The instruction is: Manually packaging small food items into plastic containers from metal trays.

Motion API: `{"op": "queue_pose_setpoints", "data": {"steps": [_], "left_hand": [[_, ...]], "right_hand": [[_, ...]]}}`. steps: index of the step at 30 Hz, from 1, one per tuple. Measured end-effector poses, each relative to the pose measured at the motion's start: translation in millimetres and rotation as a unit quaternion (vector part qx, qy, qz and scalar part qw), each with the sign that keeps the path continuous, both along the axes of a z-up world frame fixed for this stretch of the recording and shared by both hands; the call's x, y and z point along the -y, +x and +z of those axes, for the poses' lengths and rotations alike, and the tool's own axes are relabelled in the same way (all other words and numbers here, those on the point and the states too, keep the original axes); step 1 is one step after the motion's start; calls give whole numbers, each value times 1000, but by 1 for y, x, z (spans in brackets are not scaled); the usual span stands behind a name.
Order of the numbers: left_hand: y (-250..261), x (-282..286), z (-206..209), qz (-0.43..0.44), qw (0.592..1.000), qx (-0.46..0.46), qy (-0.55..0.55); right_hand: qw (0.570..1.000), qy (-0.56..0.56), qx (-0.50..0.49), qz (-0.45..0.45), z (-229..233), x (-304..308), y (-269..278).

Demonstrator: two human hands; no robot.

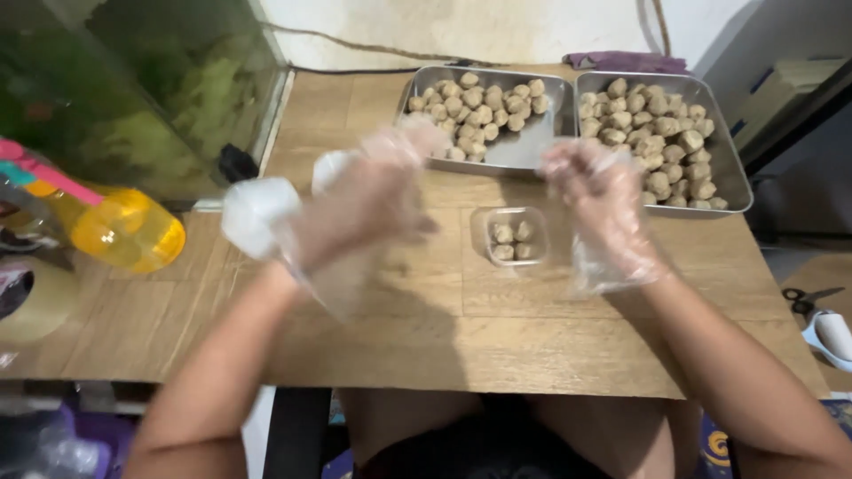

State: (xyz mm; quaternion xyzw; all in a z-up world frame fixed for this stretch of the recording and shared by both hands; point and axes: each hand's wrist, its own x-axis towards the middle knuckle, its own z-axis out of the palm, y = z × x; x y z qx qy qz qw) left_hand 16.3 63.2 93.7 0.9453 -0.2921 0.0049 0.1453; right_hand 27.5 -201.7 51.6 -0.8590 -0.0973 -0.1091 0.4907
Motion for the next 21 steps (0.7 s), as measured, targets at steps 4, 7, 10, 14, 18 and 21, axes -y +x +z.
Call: {"op": "queue_pose_setpoints", "data": {"steps": [4,7,10,14,18,21], "left_hand": [[19,-43,22,72,968,42,237],[27,-48,29,173,929,-54,321],[40,-63,19,161,939,-161,256],[40,-63,23,177,946,-145,231],[41,-68,19,171,945,-139,243],[32,-62,31,171,944,-147,239]], "right_hand": [[993,114,-4,6,-6,3,14],[994,110,-2,27,-10,3,12],[992,118,-10,49,-4,-1,3],[993,105,9,55,2,-2,-5],[991,115,25,57,0,0,2],[990,128,20,54,-2,2,7]]}}
